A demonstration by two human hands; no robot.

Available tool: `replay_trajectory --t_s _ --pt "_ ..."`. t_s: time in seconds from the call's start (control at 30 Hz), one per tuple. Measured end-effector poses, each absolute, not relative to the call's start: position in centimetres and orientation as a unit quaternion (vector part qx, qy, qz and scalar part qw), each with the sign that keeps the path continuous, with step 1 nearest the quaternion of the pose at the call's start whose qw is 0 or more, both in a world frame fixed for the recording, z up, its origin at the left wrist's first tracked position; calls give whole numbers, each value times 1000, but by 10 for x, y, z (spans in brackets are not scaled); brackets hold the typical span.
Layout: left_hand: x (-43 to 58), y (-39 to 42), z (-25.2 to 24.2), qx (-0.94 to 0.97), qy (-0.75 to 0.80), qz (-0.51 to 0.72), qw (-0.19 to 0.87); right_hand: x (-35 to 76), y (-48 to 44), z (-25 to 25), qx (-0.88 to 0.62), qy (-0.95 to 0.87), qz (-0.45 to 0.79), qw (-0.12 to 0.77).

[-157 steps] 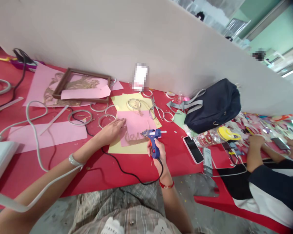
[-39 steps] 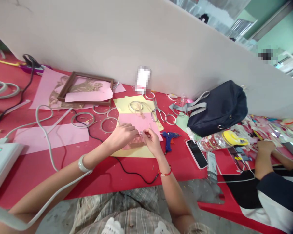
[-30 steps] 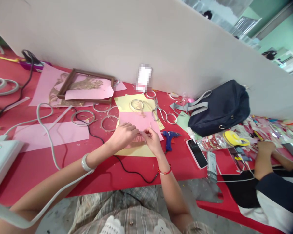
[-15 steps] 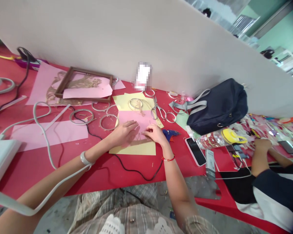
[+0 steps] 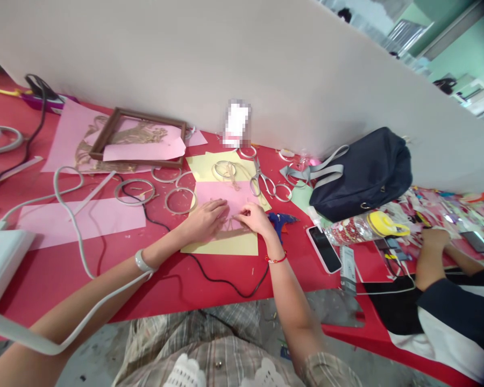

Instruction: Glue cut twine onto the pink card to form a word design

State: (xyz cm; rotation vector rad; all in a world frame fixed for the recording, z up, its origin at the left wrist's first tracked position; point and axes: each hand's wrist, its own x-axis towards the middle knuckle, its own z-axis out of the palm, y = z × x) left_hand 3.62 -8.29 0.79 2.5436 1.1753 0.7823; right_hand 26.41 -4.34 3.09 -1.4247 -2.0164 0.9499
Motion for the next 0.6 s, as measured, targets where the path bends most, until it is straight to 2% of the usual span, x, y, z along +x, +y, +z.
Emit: replay_trajectory --t_s 0.27,0.6 --pt "36 -82 3 868 398 272 118 263 -44 34 -550 -742 323 207" --pt "35 -84 6 874 404 243 118 264 -45 41 -585 -699 373 174"
